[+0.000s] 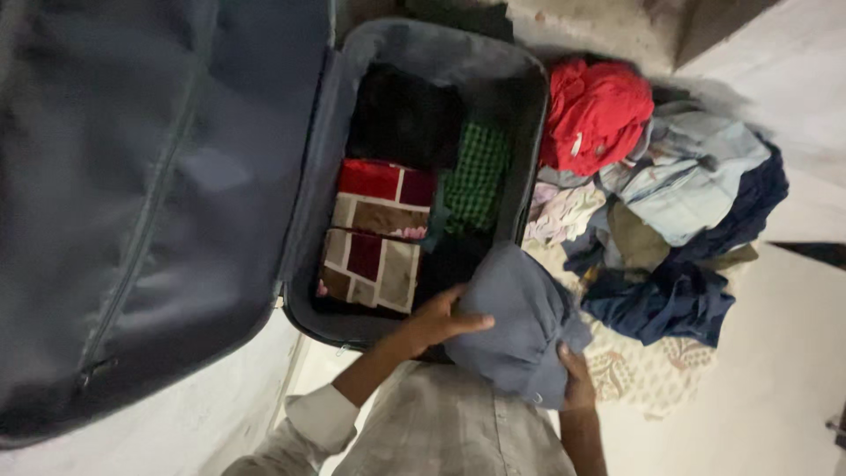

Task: The person folds various clothes, including shirts and pants, and places them into an open suitcase. The person arranges the folded items neatly inside the suitcase, filling the available space.

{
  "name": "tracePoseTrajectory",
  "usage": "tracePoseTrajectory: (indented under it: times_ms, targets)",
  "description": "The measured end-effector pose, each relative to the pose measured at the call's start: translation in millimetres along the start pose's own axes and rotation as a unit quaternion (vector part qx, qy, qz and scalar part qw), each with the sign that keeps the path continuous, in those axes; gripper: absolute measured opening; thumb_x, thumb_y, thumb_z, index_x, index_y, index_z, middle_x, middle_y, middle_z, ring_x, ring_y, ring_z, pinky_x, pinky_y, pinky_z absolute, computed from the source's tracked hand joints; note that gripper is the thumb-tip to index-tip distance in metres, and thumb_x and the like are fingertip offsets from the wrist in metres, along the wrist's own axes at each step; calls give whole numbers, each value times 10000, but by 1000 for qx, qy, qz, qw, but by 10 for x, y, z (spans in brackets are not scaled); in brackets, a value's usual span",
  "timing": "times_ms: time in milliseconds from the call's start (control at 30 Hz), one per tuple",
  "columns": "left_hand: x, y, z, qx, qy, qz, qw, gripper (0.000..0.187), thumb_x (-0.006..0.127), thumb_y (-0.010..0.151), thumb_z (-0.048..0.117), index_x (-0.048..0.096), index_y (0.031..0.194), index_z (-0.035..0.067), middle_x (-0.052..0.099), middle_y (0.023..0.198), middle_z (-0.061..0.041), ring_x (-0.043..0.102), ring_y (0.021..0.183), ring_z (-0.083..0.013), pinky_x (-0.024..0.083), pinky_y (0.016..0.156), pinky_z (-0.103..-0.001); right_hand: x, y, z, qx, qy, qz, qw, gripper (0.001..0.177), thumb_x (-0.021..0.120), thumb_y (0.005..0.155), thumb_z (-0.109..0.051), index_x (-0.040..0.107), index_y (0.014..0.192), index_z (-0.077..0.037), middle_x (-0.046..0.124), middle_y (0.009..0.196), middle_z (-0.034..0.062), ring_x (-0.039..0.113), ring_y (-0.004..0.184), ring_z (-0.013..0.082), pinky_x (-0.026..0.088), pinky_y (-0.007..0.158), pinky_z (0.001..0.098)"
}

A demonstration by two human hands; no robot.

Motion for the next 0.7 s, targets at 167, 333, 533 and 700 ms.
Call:
tracePoseTrajectory:
  times_ms: [167,333,533,700]
  targets:
    - [-285,-22,343,24,69,22,997,739,841,762,442,657,1343,25,742,1218,-156,695,1119,-244,549,974,-377,-104,156,-361,-141,-146,-63,977,330,806,918,52,564,1142,65,628,1159,146,589,1071,277,491,991,437]
    - [-299,-79,780,277,130,40,951,544,815,889,353,658,1332,79,696,1311,-84,643,1262,-238,493,1096,-408,449,93,-968,-274,-385,41,881,627,739,768,71,567,1365,-22,674,1290,91,642,1169,227,517,1014,375]
    - [-321,-96,369,399,294,83,865,432,845,861,218,717,1254,90,692,1367,-66,490,1499,-356,220,1321,-564,1022,-106,-1113,-301,-434,-68,846,731,815,770,5,531,1442,-39,638,1361,108,595,1268,208,493,1074,350]
    - [-456,-11,-495,278,315,154,894,547,873,832,301,643,1271,69,543,1531,-172,496,1429,-337,253,1260,-557,1076,-176,-728,-334,-635,-41,695,723,896,693,-43,594,1350,-25,679,1316,187,577,1319,279,461,1074,386]
Point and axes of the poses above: each hand's wrist, its own y-axis towards the middle knuckle, its own x-axis out of the palm, z = x × y, the point moved 7 cm from there along y, towards the middle knuckle
